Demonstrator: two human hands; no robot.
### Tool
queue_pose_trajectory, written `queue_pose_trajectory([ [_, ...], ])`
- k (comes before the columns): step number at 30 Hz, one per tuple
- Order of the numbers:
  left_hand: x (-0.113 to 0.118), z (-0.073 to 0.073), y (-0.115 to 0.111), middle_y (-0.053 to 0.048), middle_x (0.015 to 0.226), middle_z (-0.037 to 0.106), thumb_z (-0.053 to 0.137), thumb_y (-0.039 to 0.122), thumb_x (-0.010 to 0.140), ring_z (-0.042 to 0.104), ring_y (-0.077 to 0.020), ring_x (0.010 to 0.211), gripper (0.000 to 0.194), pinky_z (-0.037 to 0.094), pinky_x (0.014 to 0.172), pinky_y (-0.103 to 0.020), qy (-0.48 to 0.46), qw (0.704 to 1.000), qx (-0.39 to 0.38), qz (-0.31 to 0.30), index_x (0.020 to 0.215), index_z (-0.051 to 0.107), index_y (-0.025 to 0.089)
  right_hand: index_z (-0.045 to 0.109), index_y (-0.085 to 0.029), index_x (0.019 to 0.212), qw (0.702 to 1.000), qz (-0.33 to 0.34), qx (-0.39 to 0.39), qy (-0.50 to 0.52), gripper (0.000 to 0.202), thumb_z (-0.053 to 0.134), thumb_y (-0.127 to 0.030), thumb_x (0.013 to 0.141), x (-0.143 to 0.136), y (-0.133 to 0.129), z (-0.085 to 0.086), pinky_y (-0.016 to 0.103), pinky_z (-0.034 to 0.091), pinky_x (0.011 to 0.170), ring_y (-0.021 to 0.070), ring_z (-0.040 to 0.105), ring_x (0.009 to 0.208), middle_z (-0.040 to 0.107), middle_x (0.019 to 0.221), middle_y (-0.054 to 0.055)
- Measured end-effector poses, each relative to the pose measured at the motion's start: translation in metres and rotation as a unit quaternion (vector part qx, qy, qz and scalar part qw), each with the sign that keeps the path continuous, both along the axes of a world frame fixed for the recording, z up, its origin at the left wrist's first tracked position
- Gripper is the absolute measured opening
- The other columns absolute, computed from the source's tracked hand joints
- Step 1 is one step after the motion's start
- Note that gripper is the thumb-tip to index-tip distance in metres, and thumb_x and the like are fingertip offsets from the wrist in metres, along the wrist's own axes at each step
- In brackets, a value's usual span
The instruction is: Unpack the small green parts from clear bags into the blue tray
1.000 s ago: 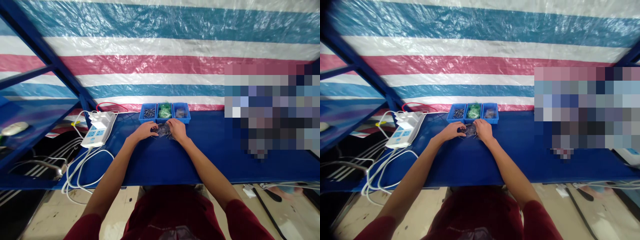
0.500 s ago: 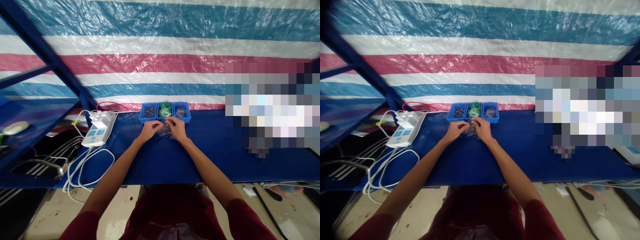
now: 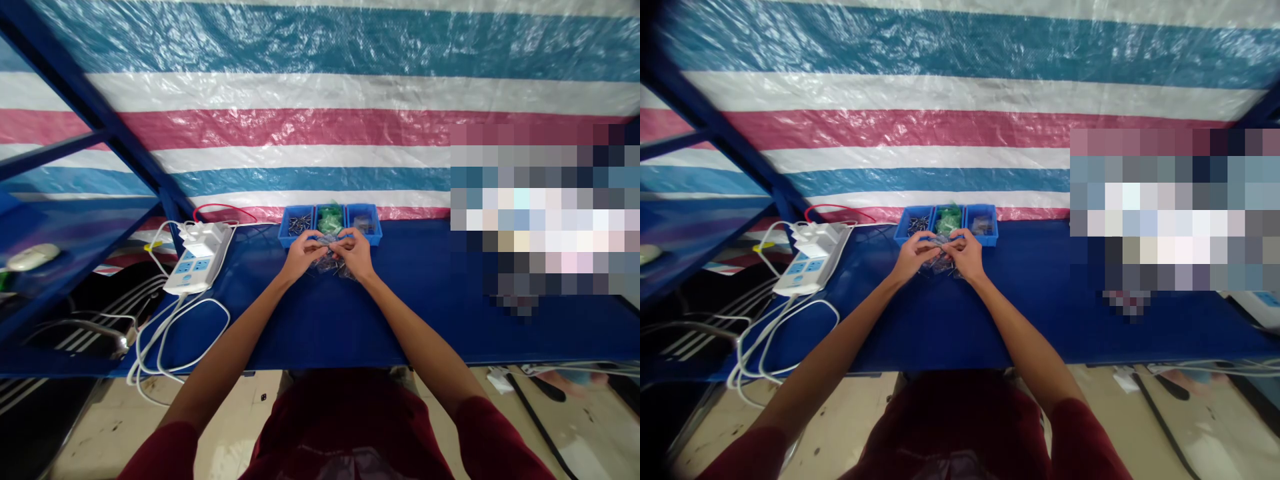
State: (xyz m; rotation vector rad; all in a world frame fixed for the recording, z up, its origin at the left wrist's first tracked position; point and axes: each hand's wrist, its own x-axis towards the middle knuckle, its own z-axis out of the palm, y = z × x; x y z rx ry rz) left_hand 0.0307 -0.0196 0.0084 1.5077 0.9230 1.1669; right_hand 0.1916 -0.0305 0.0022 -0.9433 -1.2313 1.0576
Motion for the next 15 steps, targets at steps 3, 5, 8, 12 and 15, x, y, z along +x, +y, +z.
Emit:
queue_pose_trajectory([
  [3,-0.0003,-0.0002,0.0008,0.002,0.070,0.067,0.079,0.034,0.067,0.062,-0.0120,0.058,0.046,0.048,0.057,-0.022,-0.001,1.000,0.001,-0.001,0.101,0.053,0.018,0.048,-0.023,0.088,1.000,0.004,0.004,-0.011,0.033,0.073,-0.037,0.071,-0.0002,-0.0001,-0.0014,0.027,0.051,0.054,0.0139,0.061,0.052,0.064,0.064,-0.005],
  [5,-0.0008,-0.0006,0.0020,0.003,0.069,0.066,0.079,0.033,0.067,0.062,-0.0118,0.058,0.045,0.049,0.059,-0.023,-0.003,1.000,0.003,0.002,0.100,0.053,0.018,0.050,-0.023,0.092,0.999,0.001,0.016,-0.035,0.029,0.070,-0.036,0.074,0.0001,-0.0005,-0.0027,0.027,0.051,0.056,0.0139,0.062,0.055,0.065,0.068,-0.004],
  [8,-0.0013,-0.0020,0.0039,0.004,0.068,0.064,0.077,0.031,0.068,0.061,-0.0114,0.056,0.045,0.049,0.060,-0.024,-0.019,1.000,-0.001,0.011,0.103,0.050,0.020,0.054,-0.023,0.100,0.992,-0.021,0.066,-0.104,0.022,0.061,-0.034,0.083,0.0026,-0.0017,-0.0028,0.028,0.052,0.061,0.0136,0.063,0.062,0.067,0.085,0.000],
  [12,-0.0008,-0.0028,0.0044,0.005,0.067,0.064,0.074,0.028,0.070,0.060,-0.0110,0.056,0.043,0.048,0.057,-0.022,-0.071,0.997,-0.025,0.009,0.103,0.048,0.021,0.062,-0.022,0.104,0.961,-0.025,0.167,-0.218,0.019,0.055,-0.026,0.086,0.0077,-0.0022,-0.0021,0.029,0.053,0.067,0.0145,0.062,0.075,0.062,0.110,0.007],
  [15,-0.0003,-0.0011,0.0029,0.003,0.069,0.065,0.074,0.027,0.069,0.060,-0.0105,0.058,0.039,0.046,0.057,-0.021,-0.094,0.994,-0.055,-0.008,0.099,0.050,0.019,0.066,-0.022,0.102,0.942,-0.021,0.206,-0.263,0.019,0.056,-0.024,0.087,0.0097,0.0000,-0.0059,0.030,0.054,0.068,0.0149,0.060,0.075,0.060,0.112,0.008],
])
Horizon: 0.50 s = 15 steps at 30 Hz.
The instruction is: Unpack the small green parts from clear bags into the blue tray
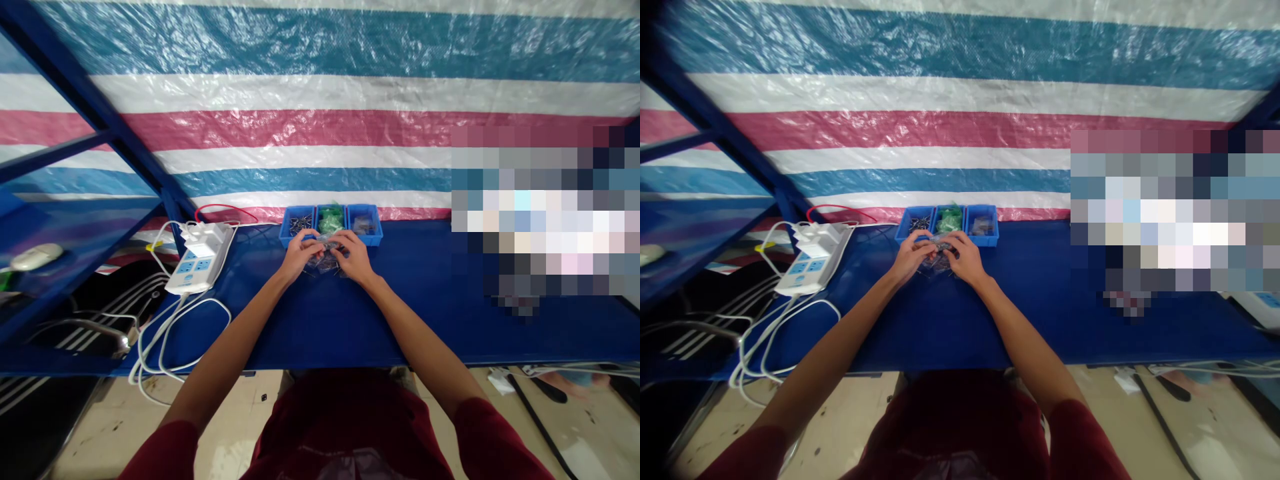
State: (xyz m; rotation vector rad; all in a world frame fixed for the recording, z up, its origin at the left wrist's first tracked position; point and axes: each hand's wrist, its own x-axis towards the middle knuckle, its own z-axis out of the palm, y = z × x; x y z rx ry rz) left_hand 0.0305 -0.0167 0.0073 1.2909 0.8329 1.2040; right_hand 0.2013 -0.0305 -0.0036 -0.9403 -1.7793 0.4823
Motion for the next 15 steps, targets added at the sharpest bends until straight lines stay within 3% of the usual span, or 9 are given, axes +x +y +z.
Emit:
queue_pose_trajectory([
  [4,0.000,0.001,-0.001,0.002,0.068,0.064,0.076,0.030,0.070,0.059,-0.0113,0.059,0.041,0.046,0.056,-0.022,-0.003,1.000,-0.014,-0.010,0.103,0.053,0.020,0.070,-0.023,0.096,0.999,-0.025,0.022,-0.024,0.016,0.056,-0.029,0.090,0.000,0.004,-0.006,0.031,0.053,0.073,0.0171,0.060,0.082,0.059,0.106,0.008],
  [7,0.000,0.000,0.000,-0.001,0.072,0.062,0.068,0.041,0.078,0.058,-0.0117,0.062,0.029,0.045,0.055,-0.022,0.057,0.998,0.030,0.009,0.092,0.063,0.017,0.072,-0.022,0.089,0.998,-0.055,0.016,-0.012,0.018,0.057,-0.031,0.090,0.000,0.006,-0.006,0.031,0.051,0.073,0.0179,0.059,0.082,0.059,0.100,0.008],
  [11,-0.002,-0.006,0.003,-0.006,0.089,0.065,0.070,0.048,0.076,0.061,-0.0161,0.079,0.033,0.049,0.064,-0.025,0.146,0.980,0.122,0.058,0.081,0.069,0.015,0.072,-0.021,0.079,0.996,-0.062,-0.051,0.036,0.017,0.063,-0.035,0.085,0.002,0.010,-0.005,0.030,0.049,0.069,0.0166,0.058,0.072,0.064,0.084,0.005],
  [15,-0.003,-0.011,0.006,-0.005,0.082,0.069,0.076,0.048,0.069,0.064,-0.0188,0.079,0.036,0.052,0.074,-0.030,0.164,0.981,0.100,0.026,0.082,0.069,0.015,0.072,-0.019,0.075,0.987,-0.015,-0.135,0.088,0.019,0.066,-0.036,0.080,0.003,0.013,-0.006,0.029,0.047,0.064,0.0161,0.059,0.065,0.068,0.073,0.003],
])
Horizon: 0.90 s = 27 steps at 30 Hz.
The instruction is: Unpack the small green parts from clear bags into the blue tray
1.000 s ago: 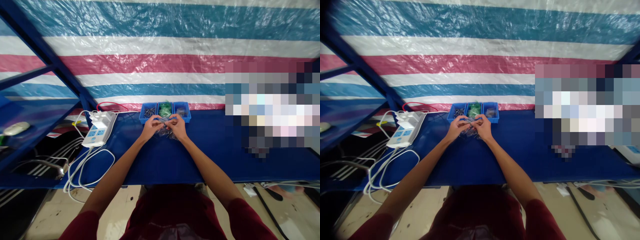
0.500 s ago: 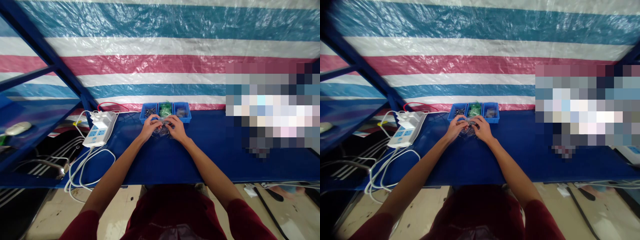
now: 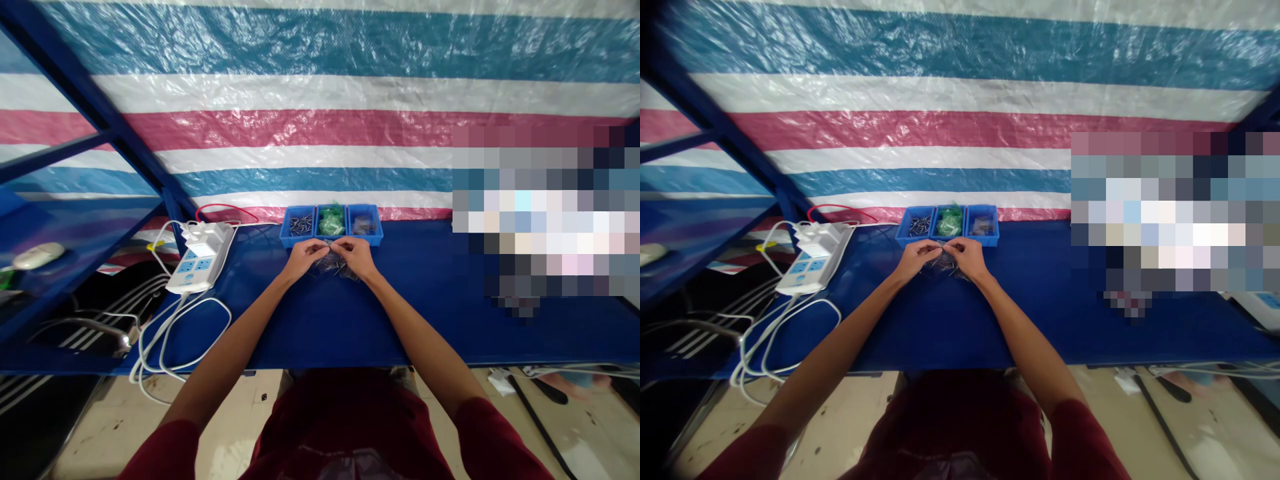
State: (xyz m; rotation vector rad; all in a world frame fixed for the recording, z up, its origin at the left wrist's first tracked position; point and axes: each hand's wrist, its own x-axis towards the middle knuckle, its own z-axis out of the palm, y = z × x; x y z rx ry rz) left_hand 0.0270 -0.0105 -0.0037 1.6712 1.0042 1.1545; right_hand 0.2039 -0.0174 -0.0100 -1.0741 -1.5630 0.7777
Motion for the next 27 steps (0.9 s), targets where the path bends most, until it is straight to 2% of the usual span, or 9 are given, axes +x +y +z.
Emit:
queue_pose_trajectory([
  [5,-0.002,0.002,-0.001,-0.004,0.075,0.069,0.073,0.046,0.070,0.063,-0.0168,0.068,0.035,0.051,0.066,-0.029,0.014,0.999,-0.045,-0.018,0.084,0.068,0.015,0.072,-0.017,0.084,0.999,0.036,-0.015,0.022,0.020,0.065,-0.034,0.075,0.000,0.000,0.001,0.028,0.048,0.065,0.0155,0.060,0.065,0.070,0.075,0.004],
  [9,-0.004,0.005,-0.003,-0.003,0.076,0.069,0.072,0.040,0.072,0.062,-0.0158,0.067,0.027,0.051,0.067,-0.028,0.021,0.999,-0.015,-0.020,0.083,0.069,0.015,0.069,-0.018,0.079,0.998,0.059,-0.030,0.021,0.018,0.065,-0.035,0.075,0.000,-0.003,0.005,0.027,0.047,0.066,0.0147,0.061,0.066,0.068,0.071,0.002],
  [14,-0.007,0.006,-0.003,-0.004,0.077,0.070,0.073,0.038,0.073,0.063,-0.0172,0.070,0.024,0.051,0.069,-0.030,0.055,0.998,0.022,-0.024,0.080,0.071,0.015,0.063,-0.017,0.071,0.991,0.096,-0.087,0.042,0.020,0.067,-0.037,0.071,0.001,-0.005,0.008,0.024,0.045,0.056,0.0119,0.057,0.055,0.062,0.059,-0.001],
  [17,-0.007,0.007,-0.003,-0.005,0.080,0.070,0.071,0.040,0.075,0.064,-0.0179,0.073,0.027,0.051,0.071,-0.029,0.045,0.998,0.032,-0.003,0.087,0.071,0.016,0.062,-0.017,0.069,0.987,0.099,-0.113,0.066,0.022,0.069,-0.039,0.069,0.002,-0.004,0.009,0.023,0.043,0.049,0.0101,0.052,0.046,0.060,0.053,-0.003],
  [20,-0.008,0.010,-0.004,-0.005,0.085,0.070,0.065,0.041,0.081,0.064,-0.0180,0.077,0.027,0.049,0.072,-0.028,0.044,0.992,0.075,0.087,0.092,0.070,0.017,0.063,-0.018,0.075,0.977,0.025,-0.125,0.170,0.027,0.072,-0.042,0.068,0.005,0.001,0.009,0.024,0.045,0.046,0.0114,0.056,0.047,0.065,0.061,0.000],
  [23,-0.011,0.013,-0.003,-0.004,0.082,0.069,0.061,0.038,0.084,0.061,-0.0172,0.074,0.023,0.046,0.068,-0.026,0.068,0.976,0.119,0.170,0.089,0.070,0.017,0.062,-0.017,0.089,0.933,-0.086,-0.134,0.322,0.033,0.074,-0.041,0.070,0.010,0.007,0.010,0.029,0.056,0.057,0.0173,0.068,0.065,0.072,0.077,0.005],
  [25,-0.015,0.013,-0.001,-0.004,0.081,0.068,0.059,0.035,0.085,0.059,-0.0165,0.071,0.020,0.044,0.068,-0.026,0.102,0.968,0.146,0.178,0.086,0.070,0.018,0.061,-0.016,0.091,0.914,-0.105,-0.156,0.358,0.032,0.075,-0.036,0.070,0.012,0.009,0.010,0.032,0.059,0.064,0.0194,0.070,0.070,0.073,0.080,0.008],
  [27,-0.019,0.011,0.001,-0.004,0.079,0.067,0.059,0.031,0.084,0.057,-0.0166,0.070,0.016,0.043,0.071,-0.028,0.156,0.962,0.166,0.151,0.084,0.070,0.018,0.061,-0.015,0.090,0.921,-0.106,-0.171,0.334,0.028,0.072,-0.033,0.073,0.014,0.009,0.010,0.032,0.059,0.062,0.0186,0.069,0.063,0.072,0.076,0.007],
])
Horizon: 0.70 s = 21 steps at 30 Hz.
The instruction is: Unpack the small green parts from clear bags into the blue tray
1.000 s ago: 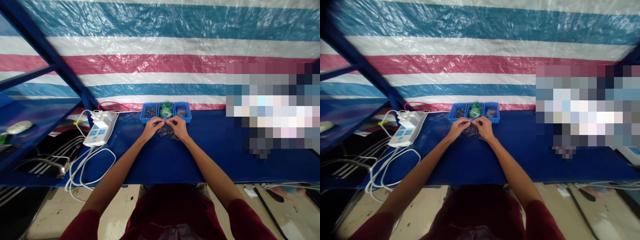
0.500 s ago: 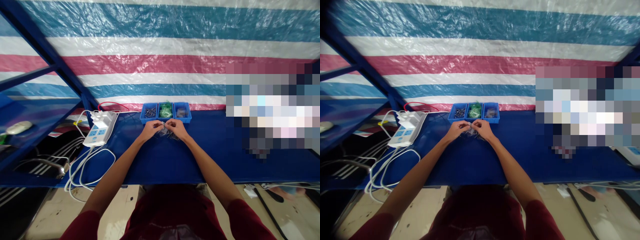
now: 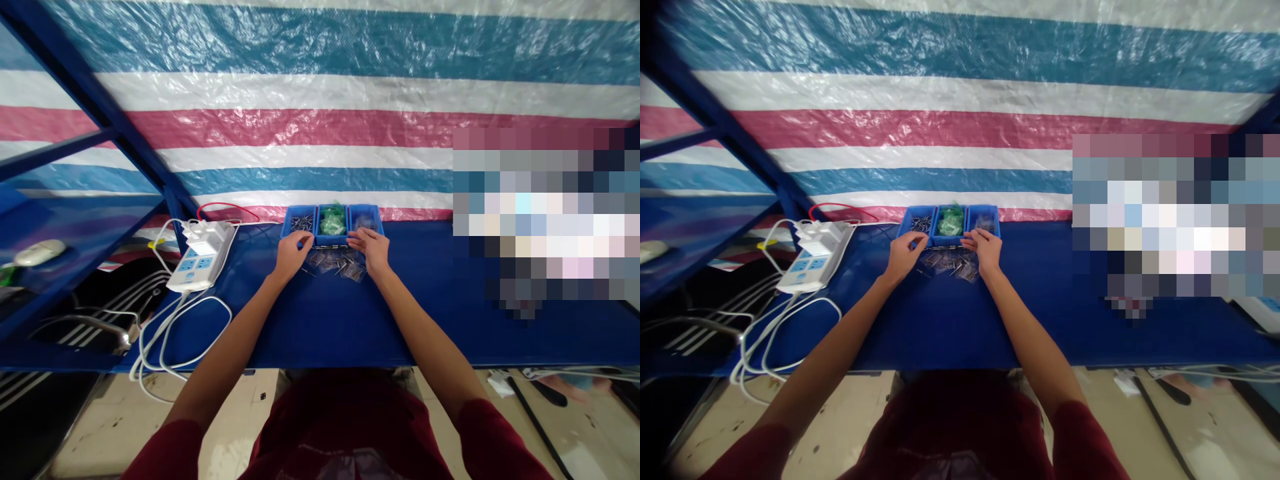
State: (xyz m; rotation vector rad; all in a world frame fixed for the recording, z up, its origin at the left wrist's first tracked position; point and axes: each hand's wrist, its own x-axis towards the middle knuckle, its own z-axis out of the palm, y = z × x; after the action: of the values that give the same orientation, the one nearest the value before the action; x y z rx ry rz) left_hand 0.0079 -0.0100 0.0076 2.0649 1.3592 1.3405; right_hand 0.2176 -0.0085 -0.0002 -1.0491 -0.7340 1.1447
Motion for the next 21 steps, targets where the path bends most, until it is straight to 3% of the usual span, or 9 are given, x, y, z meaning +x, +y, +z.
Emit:
queue_pose_trajectory([
  [2,-0.003,-0.003,0.002,-0.004,0.078,0.066,0.061,0.028,0.082,0.057,-0.0182,0.071,0.013,0.043,0.073,-0.029,0.070,0.997,-0.003,-0.026,0.082,0.070,0.020,0.063,-0.015,0.089,0.996,0.003,0.006,-0.085,0.023,0.066,-0.034,0.077,0.001,-0.002,0.000,0.031,0.056,0.054,0.0167,0.065,0.054,0.070,0.070,0.005],
  [4,-0.004,-0.005,0.003,-0.005,0.079,0.066,0.063,0.028,0.079,0.057,-0.0200,0.074,0.010,0.043,0.073,-0.029,0.125,0.991,-0.007,-0.042,0.081,0.070,0.021,0.065,-0.017,0.085,0.974,-0.001,0.037,-0.224,0.017,0.060,-0.031,0.079,0.001,-0.005,0.000,0.030,0.053,0.055,0.0166,0.063,0.055,0.069,0.067,0.004],
  [7,-0.005,-0.008,0.003,-0.005,0.080,0.066,0.065,0.031,0.077,0.057,-0.0204,0.073,0.011,0.042,0.070,-0.029,0.164,0.985,-0.016,-0.054,0.081,0.070,0.022,0.067,-0.020,0.074,0.891,0.016,0.067,-0.448,0.009,0.059,-0.021,0.076,-0.001,-0.010,0.002,0.031,0.051,0.067,0.0192,0.064,0.068,0.069,0.069,0.004],
  [9,-0.007,-0.006,0.004,-0.004,0.077,0.065,0.065,0.032,0.077,0.057,-0.0192,0.069,0.011,0.041,0.066,-0.028,0.175,0.982,-0.027,-0.065,0.079,0.070,0.022,0.068,-0.021,0.070,0.835,0.059,0.065,-0.543,0.008,0.062,-0.017,0.073,-0.003,-0.012,0.003,0.031,0.048,0.069,0.0199,0.063,0.071,0.069,0.071,0.004],
  [11,-0.011,-0.002,0.005,-0.002,0.070,0.063,0.065,0.034,0.077,0.055,-0.0176,0.064,0.013,0.041,0.063,-0.027,0.176,0.977,-0.054,-0.106,0.075,0.069,0.022,0.068,-0.021,0.068,0.799,0.108,0.068,-0.588,0.008,0.065,-0.015,0.070,-0.004,-0.014,0.004,0.029,0.045,0.065,0.0191,0.062,0.069,0.068,0.070,0.003],
  [16,-0.030,0.008,0.011,0.000,0.070,0.063,0.077,0.043,0.065,0.054,-0.0152,0.062,0.026,0.041,0.059,-0.024,0.169,0.938,-0.154,-0.260,0.076,0.069,0.022,0.070,-0.022,0.069,0.744,0.229,0.100,-0.620,0.016,0.065,-0.008,0.065,0.001,-0.016,0.010,0.025,0.037,0.058,0.0152,0.058,0.062,0.064,0.063,-0.001],
  [18,-0.035,0.008,0.014,0.000,0.068,0.060,0.080,0.042,0.061,0.053,-0.0147,0.061,0.026,0.039,0.058,-0.023,0.195,0.928,-0.161,-0.275,0.074,0.070,0.022,0.071,-0.022,0.070,0.728,0.265,0.094,-0.625,0.019,0.065,-0.006,0.063,0.003,-0.016,0.012,0.025,0.036,0.057,0.0146,0.057,0.060,0.064,0.061,-0.002],
  [21,-0.037,0.007,0.016,0.000,0.064,0.056,0.079,0.040,0.064,0.051,-0.0139,0.058,0.020,0.037,0.057,-0.024,0.223,0.918,-0.167,-0.282,0.068,0.070,0.022,0.072,-0.022,0.073,0.730,0.266,0.095,-0.623,0.017,0.067,-0.007,0.065,0.003,-0.016,0.011,0.025,0.035,0.057,0.0144,0.056,0.060,0.064,0.061,-0.002],
])
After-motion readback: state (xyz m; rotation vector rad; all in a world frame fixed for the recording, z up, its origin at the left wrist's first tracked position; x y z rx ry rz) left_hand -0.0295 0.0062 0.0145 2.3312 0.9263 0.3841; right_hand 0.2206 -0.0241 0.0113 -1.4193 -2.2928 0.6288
